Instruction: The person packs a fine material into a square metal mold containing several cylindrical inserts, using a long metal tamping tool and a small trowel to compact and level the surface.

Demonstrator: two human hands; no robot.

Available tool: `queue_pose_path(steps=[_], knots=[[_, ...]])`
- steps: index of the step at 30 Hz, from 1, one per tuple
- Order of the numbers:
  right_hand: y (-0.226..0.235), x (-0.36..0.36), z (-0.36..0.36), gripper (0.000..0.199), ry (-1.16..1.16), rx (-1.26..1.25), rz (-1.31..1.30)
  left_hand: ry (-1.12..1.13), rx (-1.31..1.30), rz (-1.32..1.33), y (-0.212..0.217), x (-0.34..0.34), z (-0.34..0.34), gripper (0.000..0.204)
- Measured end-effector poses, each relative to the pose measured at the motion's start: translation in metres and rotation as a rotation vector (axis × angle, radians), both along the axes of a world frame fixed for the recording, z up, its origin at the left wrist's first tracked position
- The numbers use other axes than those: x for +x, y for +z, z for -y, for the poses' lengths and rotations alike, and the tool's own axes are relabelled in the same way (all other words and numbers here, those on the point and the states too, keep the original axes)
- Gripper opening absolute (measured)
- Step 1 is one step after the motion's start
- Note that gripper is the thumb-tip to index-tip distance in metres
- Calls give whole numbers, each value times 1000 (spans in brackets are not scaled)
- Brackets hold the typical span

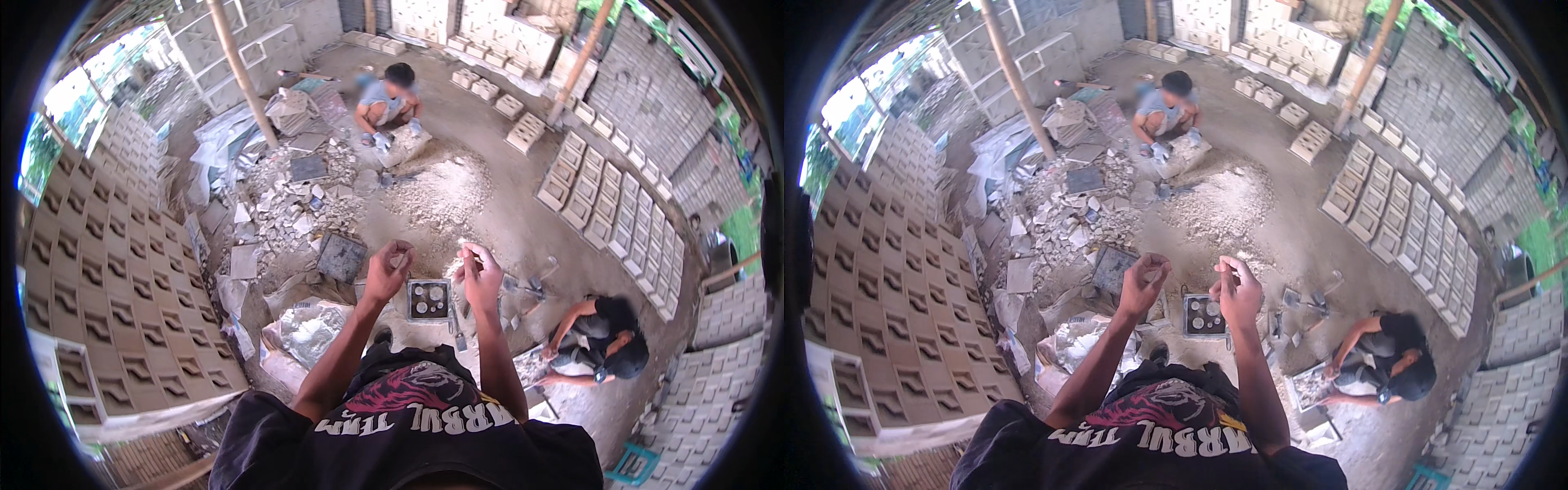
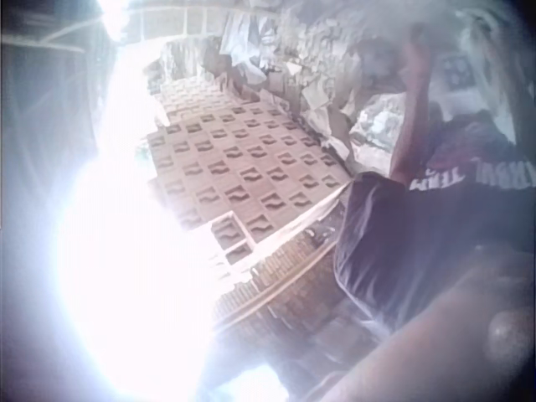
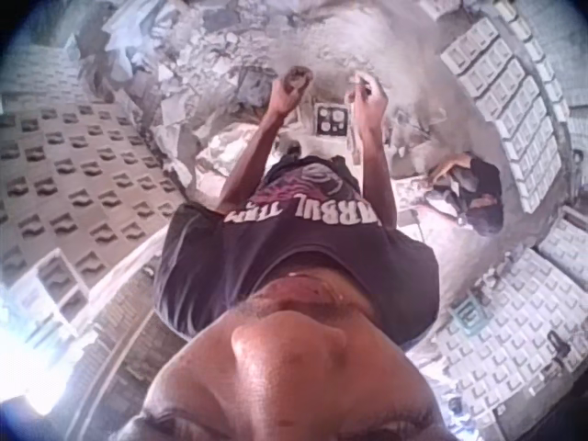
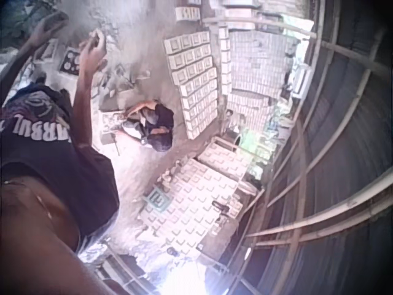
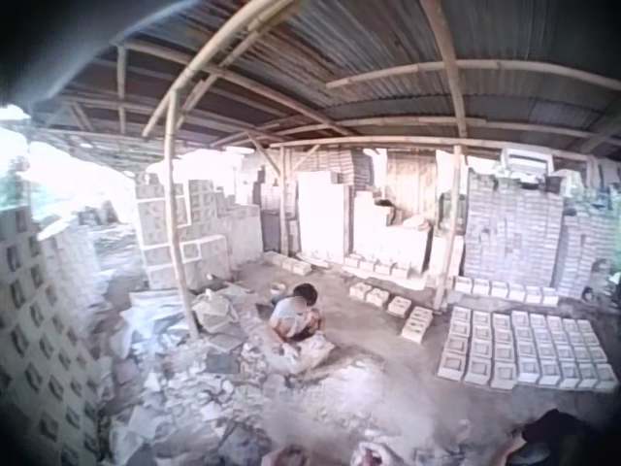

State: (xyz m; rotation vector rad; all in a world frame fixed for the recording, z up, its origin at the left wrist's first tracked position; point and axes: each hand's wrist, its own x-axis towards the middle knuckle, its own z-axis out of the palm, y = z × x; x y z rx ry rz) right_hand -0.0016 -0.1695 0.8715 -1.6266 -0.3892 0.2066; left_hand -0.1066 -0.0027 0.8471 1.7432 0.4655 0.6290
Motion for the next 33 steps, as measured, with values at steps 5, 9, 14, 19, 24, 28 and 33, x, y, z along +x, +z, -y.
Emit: queue_pose_path(steps=[5,9,14,19,24,28,33], knots=[[6,10,11,22,162,-58,80,129,-25,40,-3,-2,28,19],[-14,42,27,25,180,-88,137,225,-77,-16,-1,-1,56,19],[-49,70,46,24,256,-260,202,329,-195,-66,-36,-17,80,22],[-100,63,79,21,286,-367,150,309,-170,-228,-65,-38,93,18],[-122,36,88,22,260,-410,-56,237,-184,-367,-72,-39,83,19],[-127,28,78,23,209,-406,-51,122,-184,-345,-73,-27,57,21],[-99,8,57,25,-2,-422,-53,-106,-138,-314,-90,-19,19,21]])
